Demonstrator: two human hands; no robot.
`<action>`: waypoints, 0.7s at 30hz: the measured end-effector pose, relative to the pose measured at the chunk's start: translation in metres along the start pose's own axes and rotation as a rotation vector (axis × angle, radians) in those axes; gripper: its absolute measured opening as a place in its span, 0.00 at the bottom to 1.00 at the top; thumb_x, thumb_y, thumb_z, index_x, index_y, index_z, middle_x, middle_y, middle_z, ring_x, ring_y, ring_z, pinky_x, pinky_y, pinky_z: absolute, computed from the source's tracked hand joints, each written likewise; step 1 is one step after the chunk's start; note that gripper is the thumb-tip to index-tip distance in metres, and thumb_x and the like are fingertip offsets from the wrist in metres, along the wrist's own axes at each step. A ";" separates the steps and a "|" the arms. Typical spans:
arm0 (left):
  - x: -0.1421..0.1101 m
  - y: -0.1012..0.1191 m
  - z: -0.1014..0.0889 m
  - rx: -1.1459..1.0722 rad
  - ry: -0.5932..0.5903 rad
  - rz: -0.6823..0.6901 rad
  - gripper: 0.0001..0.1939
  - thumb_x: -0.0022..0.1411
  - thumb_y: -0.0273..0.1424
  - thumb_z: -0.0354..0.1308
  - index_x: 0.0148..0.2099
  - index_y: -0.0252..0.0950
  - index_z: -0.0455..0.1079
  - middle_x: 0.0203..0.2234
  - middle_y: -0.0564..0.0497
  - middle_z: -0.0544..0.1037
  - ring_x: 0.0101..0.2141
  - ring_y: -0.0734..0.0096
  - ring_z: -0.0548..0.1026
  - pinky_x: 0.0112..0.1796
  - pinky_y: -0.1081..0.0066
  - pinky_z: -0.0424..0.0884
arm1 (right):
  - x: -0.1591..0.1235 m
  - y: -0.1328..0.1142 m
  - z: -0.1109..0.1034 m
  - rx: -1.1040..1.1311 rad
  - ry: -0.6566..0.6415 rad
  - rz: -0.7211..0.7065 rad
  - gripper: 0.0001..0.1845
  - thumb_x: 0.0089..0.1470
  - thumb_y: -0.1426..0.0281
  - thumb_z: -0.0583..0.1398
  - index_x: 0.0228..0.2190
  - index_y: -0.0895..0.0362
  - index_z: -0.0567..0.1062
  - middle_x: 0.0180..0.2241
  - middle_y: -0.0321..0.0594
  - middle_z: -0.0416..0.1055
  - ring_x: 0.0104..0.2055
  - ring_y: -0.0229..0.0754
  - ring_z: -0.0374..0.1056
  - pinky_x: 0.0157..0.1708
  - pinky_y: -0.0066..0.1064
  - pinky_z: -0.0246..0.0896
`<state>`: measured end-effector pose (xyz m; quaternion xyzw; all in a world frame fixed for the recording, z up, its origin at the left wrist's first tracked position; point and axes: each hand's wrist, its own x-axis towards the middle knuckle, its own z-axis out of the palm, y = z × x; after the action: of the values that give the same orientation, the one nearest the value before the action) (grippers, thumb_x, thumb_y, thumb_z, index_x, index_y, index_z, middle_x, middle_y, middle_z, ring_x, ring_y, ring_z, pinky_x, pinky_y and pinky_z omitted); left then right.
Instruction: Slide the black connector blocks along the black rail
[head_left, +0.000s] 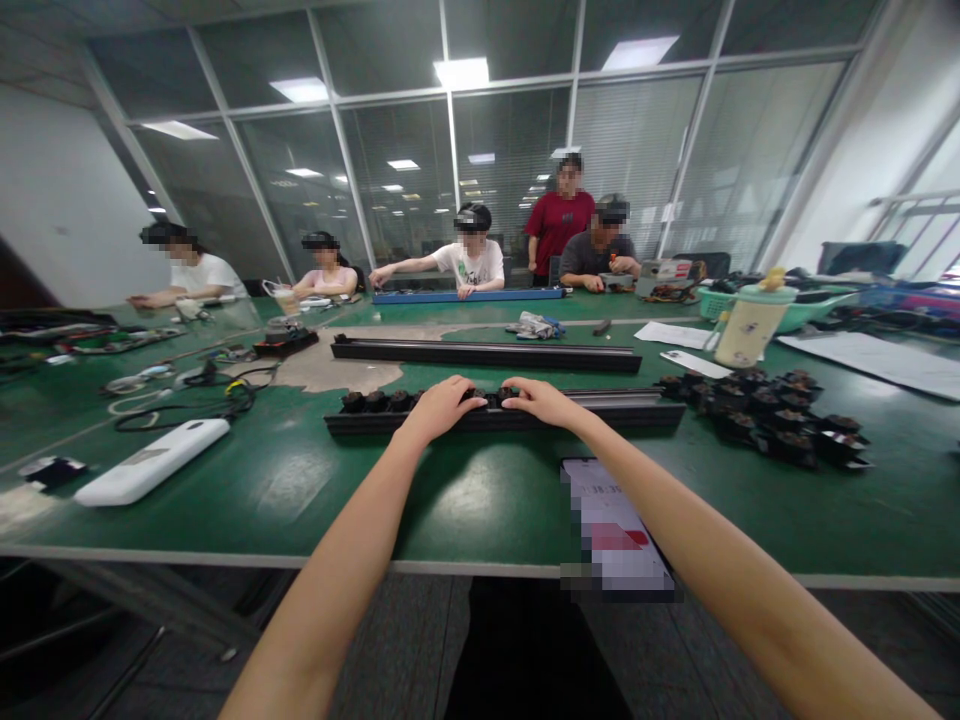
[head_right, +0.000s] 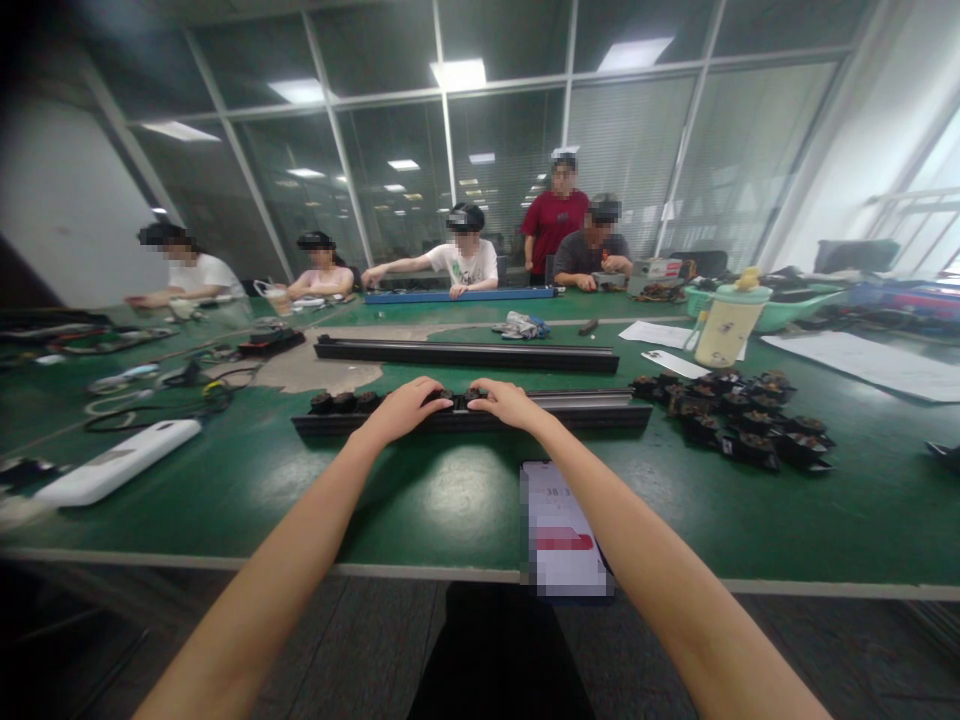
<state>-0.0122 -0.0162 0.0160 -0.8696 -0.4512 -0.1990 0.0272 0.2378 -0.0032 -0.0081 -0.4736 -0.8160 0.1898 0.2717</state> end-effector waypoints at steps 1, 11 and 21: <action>0.000 0.000 0.000 0.000 0.001 -0.001 0.16 0.74 0.44 0.56 0.49 0.37 0.74 0.50 0.44 0.79 0.52 0.55 0.78 0.53 0.61 0.73 | 0.000 0.000 0.000 0.002 -0.003 -0.001 0.19 0.62 0.60 0.63 0.53 0.53 0.77 0.27 0.32 0.69 0.32 0.40 0.63 0.35 0.31 0.51; 0.000 0.001 -0.001 0.009 -0.004 -0.007 0.16 0.74 0.44 0.56 0.49 0.37 0.74 0.50 0.44 0.79 0.52 0.55 0.77 0.53 0.61 0.73 | 0.001 0.003 -0.002 0.028 -0.017 -0.008 0.21 0.62 0.61 0.63 0.54 0.57 0.76 0.28 0.33 0.68 0.32 0.40 0.62 0.36 0.31 0.53; -0.001 0.001 -0.002 0.015 -0.014 0.004 0.17 0.74 0.45 0.54 0.49 0.37 0.74 0.49 0.43 0.79 0.50 0.55 0.78 0.52 0.60 0.73 | 0.000 0.002 -0.003 -0.012 -0.014 -0.034 0.21 0.63 0.62 0.62 0.55 0.58 0.76 0.28 0.33 0.69 0.32 0.40 0.63 0.37 0.31 0.54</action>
<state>-0.0125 -0.0174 0.0175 -0.8716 -0.4510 -0.1897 0.0310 0.2411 -0.0022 -0.0075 -0.4599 -0.8270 0.1835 0.2661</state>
